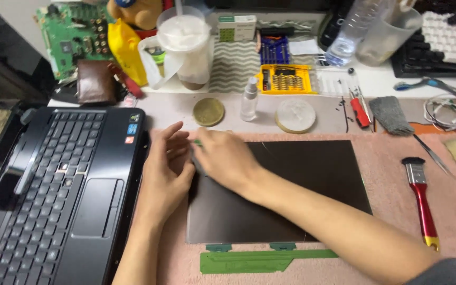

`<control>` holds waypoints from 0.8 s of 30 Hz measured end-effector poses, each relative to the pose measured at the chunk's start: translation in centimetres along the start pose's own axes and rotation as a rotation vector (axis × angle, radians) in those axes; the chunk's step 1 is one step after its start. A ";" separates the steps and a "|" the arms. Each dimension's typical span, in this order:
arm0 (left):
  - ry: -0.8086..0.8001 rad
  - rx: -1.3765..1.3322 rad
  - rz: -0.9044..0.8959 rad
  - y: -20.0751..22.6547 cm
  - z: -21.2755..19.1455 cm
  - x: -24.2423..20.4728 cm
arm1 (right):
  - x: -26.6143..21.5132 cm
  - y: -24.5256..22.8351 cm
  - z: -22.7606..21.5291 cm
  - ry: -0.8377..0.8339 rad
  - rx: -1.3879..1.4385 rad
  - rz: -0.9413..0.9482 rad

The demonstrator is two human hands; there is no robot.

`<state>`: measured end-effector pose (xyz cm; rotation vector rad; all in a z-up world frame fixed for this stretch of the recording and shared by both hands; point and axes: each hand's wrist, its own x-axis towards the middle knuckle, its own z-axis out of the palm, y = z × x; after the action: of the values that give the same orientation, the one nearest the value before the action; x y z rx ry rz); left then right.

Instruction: The person cleans a black rectangular screen placed on a desk. They use a grey cloth, a green sponge, and a white circular pad to wipe the surface. The person also sprays a liquid onto the screen from a small bottle before continuing to wipe it.

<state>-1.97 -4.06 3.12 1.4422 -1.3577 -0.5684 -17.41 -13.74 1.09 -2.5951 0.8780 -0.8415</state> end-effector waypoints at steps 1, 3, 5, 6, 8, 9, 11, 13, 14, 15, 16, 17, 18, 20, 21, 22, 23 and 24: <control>-0.016 0.001 0.006 0.3 -0.1 0.0 | 0.2 0.2 1.3 0.011 -0.002 0.014; -0.015 0.036 0.010 0.8 -0.1 -0.1 | 0.4 0.9 3.9 0.071 -0.095 -0.064; -0.035 0.035 0.003 0.7 -0.1 -0.1 | -0.3 0.7 3.5 0.083 -0.138 -0.067; -0.038 0.036 -0.007 0.7 -0.2 -0.1 | -0.5 0.6 3.3 0.089 -0.177 -0.087; -0.045 0.024 -0.017 0.7 -0.3 -0.2 | -1.5 1.4 2.0 0.080 -0.172 -0.078; -0.045 0.015 -0.027 0.8 -0.3 -0.2 | -1.9 1.8 1.4 0.070 -0.164 -0.077; -0.045 0.016 -0.031 0.6 -0.5 -0.2 | -3.3 2.9 0.0 0.058 -0.200 -0.065; -0.046 0.013 -0.035 0.6 -0.6 -0.2 | -4.9 3.6 -1.9 0.043 -0.240 -0.052; -0.070 0.025 -0.044 0.6 -0.7 -0.2 | -5.7 3.8 -3.1 0.033 -0.193 -0.014; -0.095 0.037 -0.052 0.7 -0.8 -0.3 | -6.5 3.9 -4.3 0.023 -0.146 0.025; -0.096 0.030 -0.049 0.7 -0.8 -0.3 | -7.4 4.8 -5.0 0.023 -0.153 0.026; -0.096 0.030 -0.068 0.7 -0.8 -0.3 | -8.3 5.6 -5.7 0.037 -0.197 0.050; -0.096 0.030 -0.086 0.7 -0.8 -0.3 | -9.2 6.5 -6.4 0.051 -0.241 0.074; -0.098 0.026 -0.074 0.3 -0.8 -0.3 | -11.1 7.7 -8.3 0.025 -0.262 0.141; -0.098 0.028 -0.065 0.2 -0.8 -0.3 | -12.0 8.3 -9.2 -0.002 -0.276 0.207; -0.100 0.021 -0.060 0.3 -0.8 -0.3 | -13.0 9.1 -10.0 0.000 -0.284 0.208; -0.095 0.034 -0.073 0.4 -0.8 -0.3 | -14.0 9.9 -10.8 0.006 -0.317 0.238; -0.089 0.046 -0.087 0.5 -0.8 -0.3 | -14.9 10.7 -11.7 0.011 -0.352 0.267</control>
<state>-1.61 -3.41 3.76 1.5343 -1.3907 -0.6690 -39.13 -13.57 -0.72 -2.6692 1.4520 -0.6777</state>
